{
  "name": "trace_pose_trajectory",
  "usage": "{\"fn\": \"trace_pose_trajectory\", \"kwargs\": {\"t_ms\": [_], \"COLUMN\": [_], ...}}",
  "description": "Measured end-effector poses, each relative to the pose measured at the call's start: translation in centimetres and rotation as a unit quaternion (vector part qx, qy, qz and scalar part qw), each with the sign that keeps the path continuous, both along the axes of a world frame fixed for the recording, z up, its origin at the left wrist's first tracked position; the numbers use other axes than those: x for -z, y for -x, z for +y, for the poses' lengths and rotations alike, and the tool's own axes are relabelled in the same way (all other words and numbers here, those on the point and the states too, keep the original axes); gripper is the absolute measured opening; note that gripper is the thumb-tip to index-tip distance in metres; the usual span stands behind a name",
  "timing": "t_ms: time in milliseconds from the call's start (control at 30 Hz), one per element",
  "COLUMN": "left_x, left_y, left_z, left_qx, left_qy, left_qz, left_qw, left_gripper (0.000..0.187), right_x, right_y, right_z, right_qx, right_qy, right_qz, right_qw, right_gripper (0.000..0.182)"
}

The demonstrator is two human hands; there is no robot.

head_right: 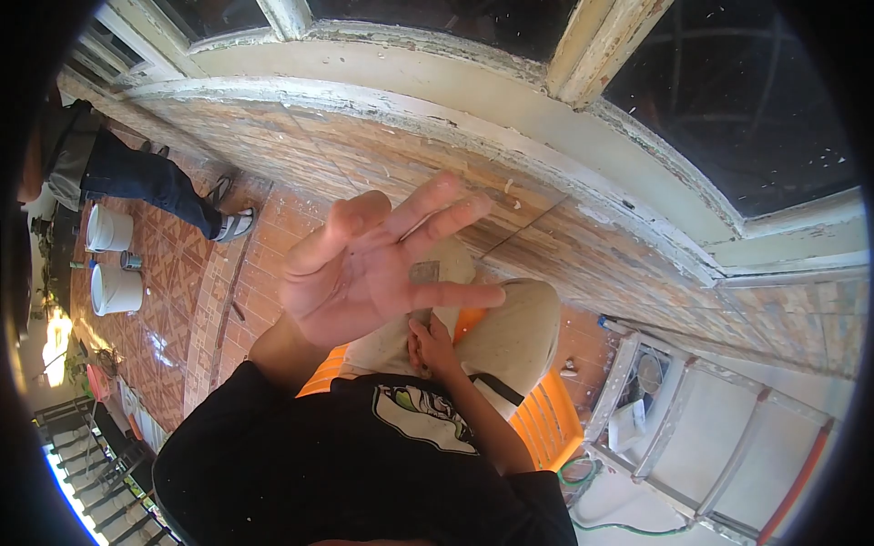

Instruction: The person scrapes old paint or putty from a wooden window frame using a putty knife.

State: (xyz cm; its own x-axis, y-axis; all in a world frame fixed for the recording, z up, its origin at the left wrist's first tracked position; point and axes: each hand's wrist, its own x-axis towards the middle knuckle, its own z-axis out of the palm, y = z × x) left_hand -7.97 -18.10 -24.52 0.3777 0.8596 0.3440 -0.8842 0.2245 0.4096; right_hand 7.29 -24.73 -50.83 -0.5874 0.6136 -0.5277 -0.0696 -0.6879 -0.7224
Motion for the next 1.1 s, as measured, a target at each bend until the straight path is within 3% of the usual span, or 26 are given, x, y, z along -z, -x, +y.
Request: {"fn": "trace_pose_trajectory", "kwargs": {"t_ms": [100, 167, 567, 667, 933, 1100], "left_x": [0.7, 1.0, 1.0, 0.5, 0.8, 0.8], "left_y": [-0.2, -0.5, 0.2, 0.0, 0.0, 0.0], "left_z": [-0.1, 0.0, -0.6, -0.7, -0.8, -0.9], "left_qx": [-0.024, -0.043, -0.092, -0.101, -0.101, -0.092], "left_qy": [0.047, -0.001, 0.059, 0.096, 0.102, 0.081], "left_qz": [0.007, -0.065, 0.048, -0.011, -0.014, -0.024], "left_qw": [0.999, 0.997, 0.993, 0.990, 0.990, 0.992], "left_gripper": [0.020, 0.025, 0.024, 0.016, 0.012, 0.021], "right_x": [-0.1, -0.1, 0.0, -0.4, -0.1, 0.3], "right_y": [0.1, 0.1, 0.0, 0.1, 0.1, 0.0], "right_z": [0.2, 0.1, 0.0, 0.1, 0.0, 0.0], "right_qx": [0.013, 0.009, 0.006, 0.014, 0.019, 0.015], "right_qy": [0.010, 0.011, -0.001, 0.018, 0.011, 0.006], "right_qz": [0.009, 0.008, 0.004, -0.001, 0.004, 0.007], "right_qw": [1.000, 1.000, 1.000, 1.000, 1.000, 1.000], "right_gripper": [0.019, 0.019, 0.021, 0.021, 0.021, 0.021]}}
